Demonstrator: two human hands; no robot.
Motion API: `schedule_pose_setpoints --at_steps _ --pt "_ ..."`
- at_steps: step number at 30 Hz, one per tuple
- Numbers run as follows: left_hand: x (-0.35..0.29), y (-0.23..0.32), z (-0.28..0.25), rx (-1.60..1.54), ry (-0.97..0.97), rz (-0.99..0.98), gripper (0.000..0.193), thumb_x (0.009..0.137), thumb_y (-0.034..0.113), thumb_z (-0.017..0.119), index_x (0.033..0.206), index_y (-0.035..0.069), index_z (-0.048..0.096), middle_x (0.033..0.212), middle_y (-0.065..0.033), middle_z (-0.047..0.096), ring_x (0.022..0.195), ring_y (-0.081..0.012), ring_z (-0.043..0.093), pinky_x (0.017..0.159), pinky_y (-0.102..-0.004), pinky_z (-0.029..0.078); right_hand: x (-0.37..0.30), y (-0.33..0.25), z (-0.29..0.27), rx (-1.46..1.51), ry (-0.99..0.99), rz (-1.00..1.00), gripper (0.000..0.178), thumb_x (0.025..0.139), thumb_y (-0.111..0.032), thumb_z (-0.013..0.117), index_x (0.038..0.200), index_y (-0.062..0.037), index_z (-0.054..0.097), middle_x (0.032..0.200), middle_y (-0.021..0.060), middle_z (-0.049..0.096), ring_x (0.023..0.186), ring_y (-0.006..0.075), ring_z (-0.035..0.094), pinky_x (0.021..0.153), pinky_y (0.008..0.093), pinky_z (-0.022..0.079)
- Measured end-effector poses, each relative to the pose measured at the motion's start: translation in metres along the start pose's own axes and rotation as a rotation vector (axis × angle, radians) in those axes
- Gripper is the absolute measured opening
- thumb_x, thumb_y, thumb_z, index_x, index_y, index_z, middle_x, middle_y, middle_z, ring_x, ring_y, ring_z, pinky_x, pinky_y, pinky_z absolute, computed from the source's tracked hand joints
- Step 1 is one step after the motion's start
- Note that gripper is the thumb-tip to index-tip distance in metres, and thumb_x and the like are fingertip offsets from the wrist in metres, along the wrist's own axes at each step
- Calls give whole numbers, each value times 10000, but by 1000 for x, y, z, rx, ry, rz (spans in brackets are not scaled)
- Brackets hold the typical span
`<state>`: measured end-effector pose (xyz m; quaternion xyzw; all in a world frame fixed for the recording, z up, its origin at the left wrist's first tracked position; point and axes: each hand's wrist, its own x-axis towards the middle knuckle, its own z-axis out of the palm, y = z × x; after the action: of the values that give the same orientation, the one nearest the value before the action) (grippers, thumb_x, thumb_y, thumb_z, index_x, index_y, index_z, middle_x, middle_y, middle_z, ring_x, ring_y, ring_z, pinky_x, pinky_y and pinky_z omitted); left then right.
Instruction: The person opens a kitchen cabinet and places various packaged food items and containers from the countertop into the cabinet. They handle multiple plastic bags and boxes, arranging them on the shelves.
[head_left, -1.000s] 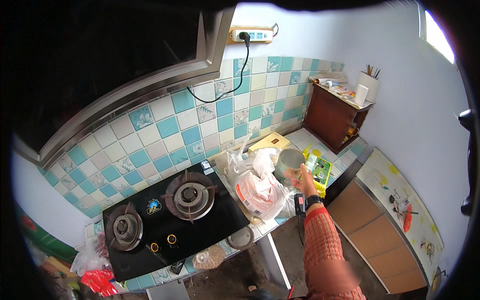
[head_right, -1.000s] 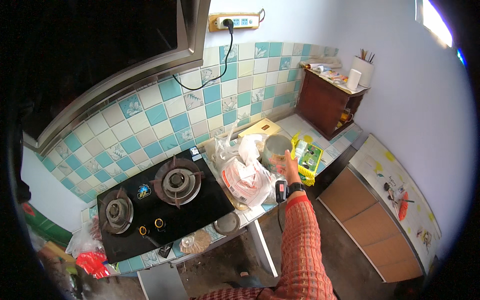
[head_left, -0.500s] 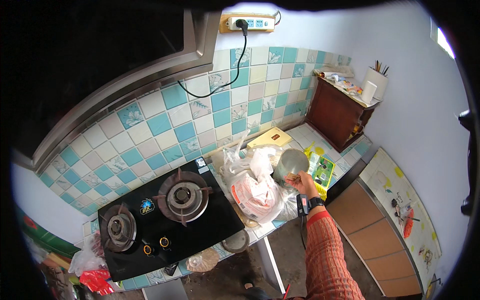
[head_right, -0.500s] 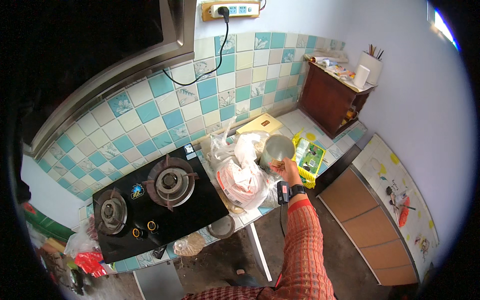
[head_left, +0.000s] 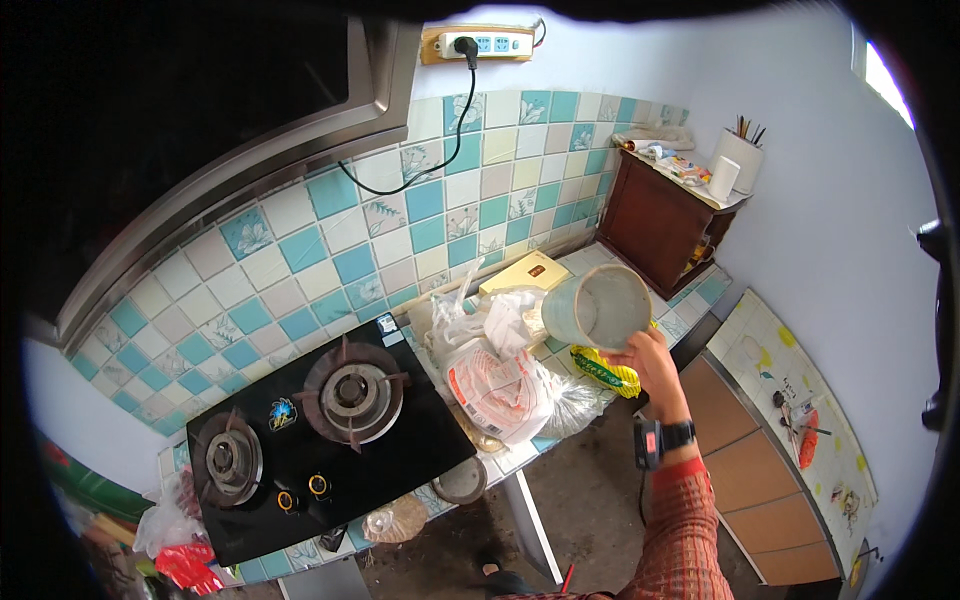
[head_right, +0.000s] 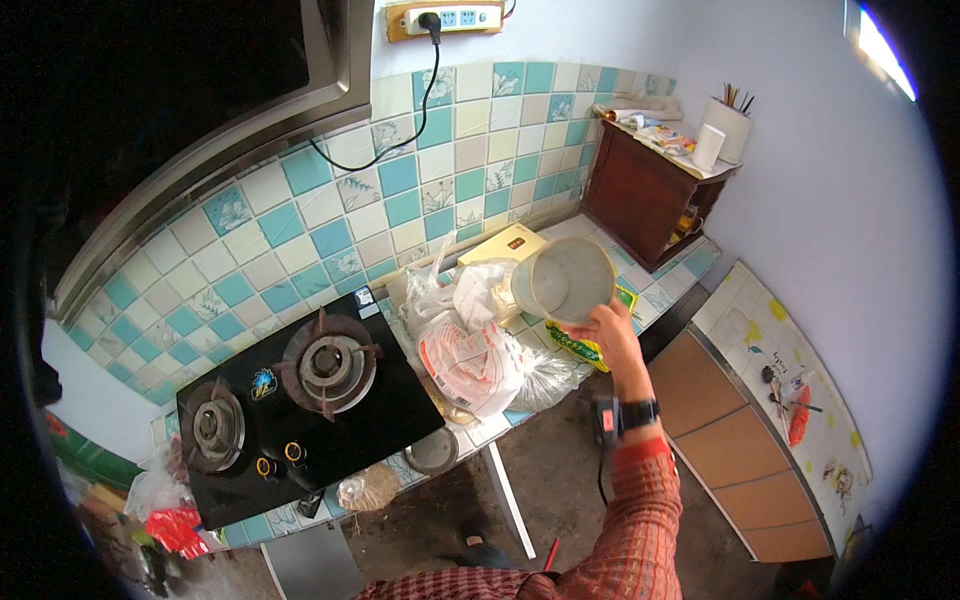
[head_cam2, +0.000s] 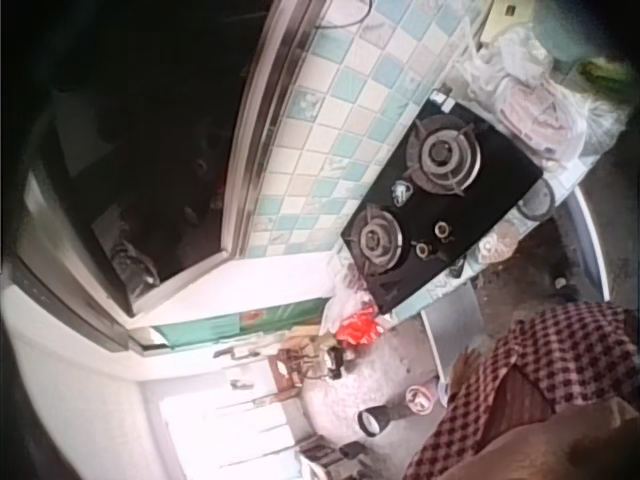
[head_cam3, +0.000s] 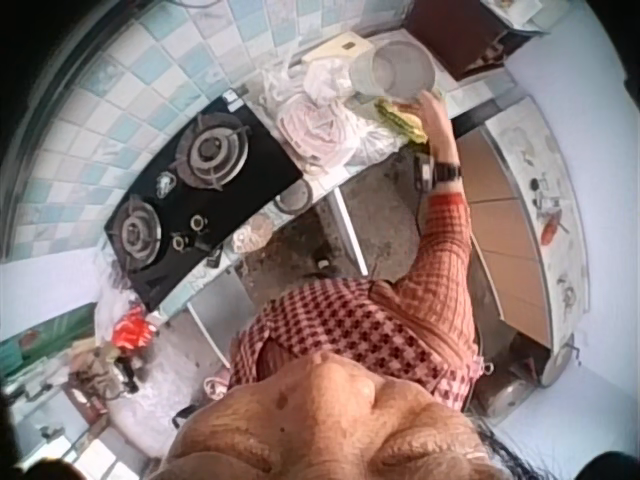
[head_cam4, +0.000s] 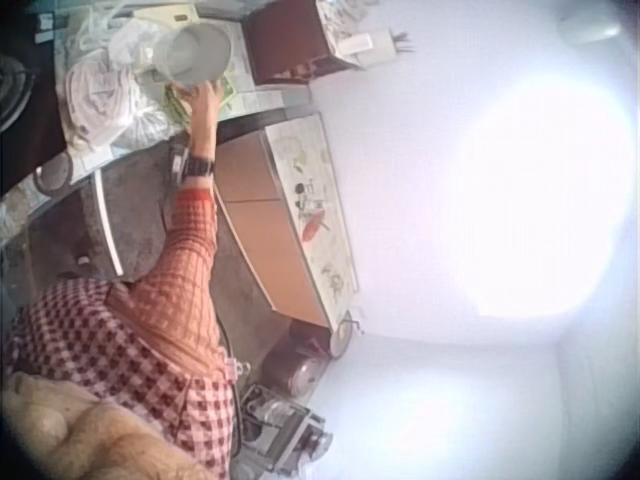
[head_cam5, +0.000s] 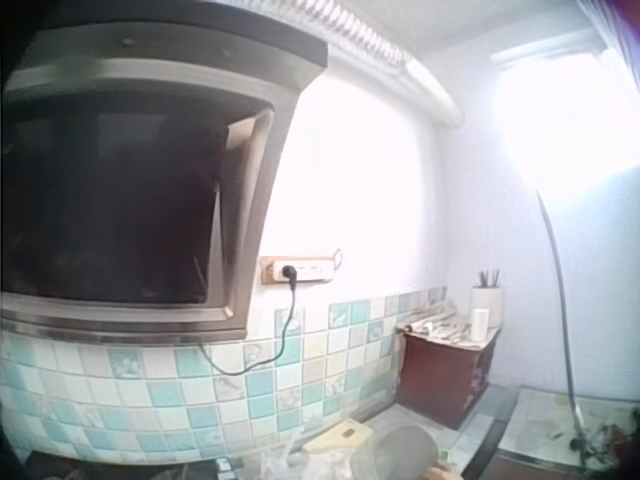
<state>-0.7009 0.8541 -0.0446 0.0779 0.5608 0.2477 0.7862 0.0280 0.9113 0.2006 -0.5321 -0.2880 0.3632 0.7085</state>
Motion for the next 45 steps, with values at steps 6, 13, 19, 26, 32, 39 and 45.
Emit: schedule_pose_setpoints --at_steps 6,13,19,26,32,39,45 --pt "-17 -31 -48 -73 5 36 451 941 278 482 1338 97 371 1253 -180 485 1127 -391 499 890 -546 433 -109 -19 -16 -165 179 -44 200 754 11 456 917 53 564 850 113 583 815 235 581 703 307 473" --pt "-35 -80 -102 -238 -190 292 359 928 230 523 1248 79 460 1194 -137 541 1025 -304 586 797 -436 520 -229 -5 12 -1161 -436 -553 158 780 -3 551 937 -13 565 939 166 580 827 289 573 704 371 465" --pt "-35 -105 -125 71 -38 272 457 895 285 576 1288 90 449 1163 -66 566 1016 -242 593 812 -417 493 -287 131 119 -847 -529 686 349 773 -125 605 1093 13 601 824 -1 612 725 93 551 600 235 440" --pt "-12 -194 -145 -153 77 58 402 940 285 505 1298 108 460 1246 -112 533 1075 -266 554 888 -423 458 -340 394 221 -607 -748 986 504 791 -2 493 1281 51 390 1123 163 557 874 268 635 552 381 597" --pt "47 -288 -158 -474 101 1 425 960 296 460 1324 80 422 1242 -118 526 1099 -255 538 907 -418 447 -308 629 239 -171 -484 1060 265 839 -39 443 1088 46 467 1080 237 556 874 355 634 695 470 581" --pt "79 -324 -167 -771 112 66 420 958 239 463 1332 61 397 1259 -108 515 1106 -247 544 900 -400 451 -235 823 252 -474 -495 717 327 811 3 454 1133 54 465 1133 233 526 901 408 585 783 565 535" --pt "84 -338 -189 -937 146 143 456 932 242 515 1327 46 402 1260 -145 522 1091 -274 555 904 -439 453 -250 853 292 -159 -79 809 336 823 -18 470 1154 39 478 1180 204 503 898 379 560 754 535 535"
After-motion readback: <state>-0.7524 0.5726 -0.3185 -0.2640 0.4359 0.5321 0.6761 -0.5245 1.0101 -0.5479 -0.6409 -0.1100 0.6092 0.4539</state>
